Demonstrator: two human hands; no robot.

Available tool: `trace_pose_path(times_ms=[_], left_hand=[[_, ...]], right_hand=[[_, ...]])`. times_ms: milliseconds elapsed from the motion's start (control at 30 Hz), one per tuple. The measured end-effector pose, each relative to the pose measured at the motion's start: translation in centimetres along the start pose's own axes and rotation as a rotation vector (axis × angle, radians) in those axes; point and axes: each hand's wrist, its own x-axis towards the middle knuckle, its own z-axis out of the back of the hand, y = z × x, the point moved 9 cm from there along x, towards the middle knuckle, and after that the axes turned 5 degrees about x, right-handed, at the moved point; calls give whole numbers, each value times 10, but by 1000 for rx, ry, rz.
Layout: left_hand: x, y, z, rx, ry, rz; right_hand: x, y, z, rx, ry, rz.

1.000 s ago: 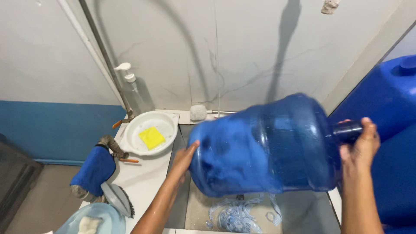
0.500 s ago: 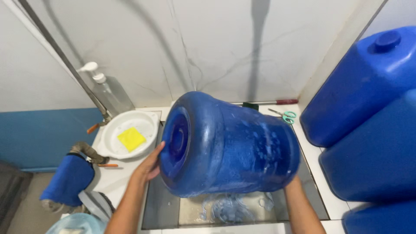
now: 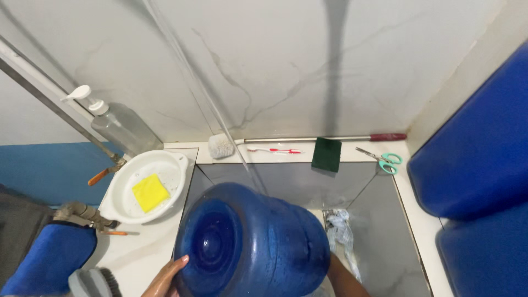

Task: The person cleans large plastic water containers by scrubbing the exterior with a sponge, rinsing them under a tap, and scrubbing the interior with a brush. The person handles both blue and purple containers, repeating the cleaning process for each one.

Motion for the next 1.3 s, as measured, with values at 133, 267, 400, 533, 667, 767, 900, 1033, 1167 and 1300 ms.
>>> trace_pose_path(times_ms=[133, 267, 400, 533, 667, 767, 900, 1033, 1167, 1300], left_hand=[[29, 33, 40, 59, -120, 61], [61, 59, 77, 157, -257, 28], [86, 74, 78, 243, -283, 9], [78, 81, 26, 322, -282, 60], [57, 54, -69, 238, -195, 17], [45, 22, -112, 491, -176, 77], [62, -19, -158, 763, -75, -8], [110, -62, -191, 764, -34, -252], [159, -88, -205, 855, -68, -432], [177, -96, -237, 798, 66, -496]], right_hand=[[4, -28, 10, -7, 12, -71], [13, -28, 15, -17, -2, -71], [9, -13, 37, -81, -79, -72], [-25, 45, 79, -435, -347, -89], [-61, 223, 61, -972, -731, 335], [-83, 326, -19, -1262, -739, 918], [-61, 344, -79, -1783, -566, 950], [-36, 340, -76, -1988, -720, 940], [-52, 344, -10, -1385, -814, 905], [-99, 347, 13, -905, -702, 756]])
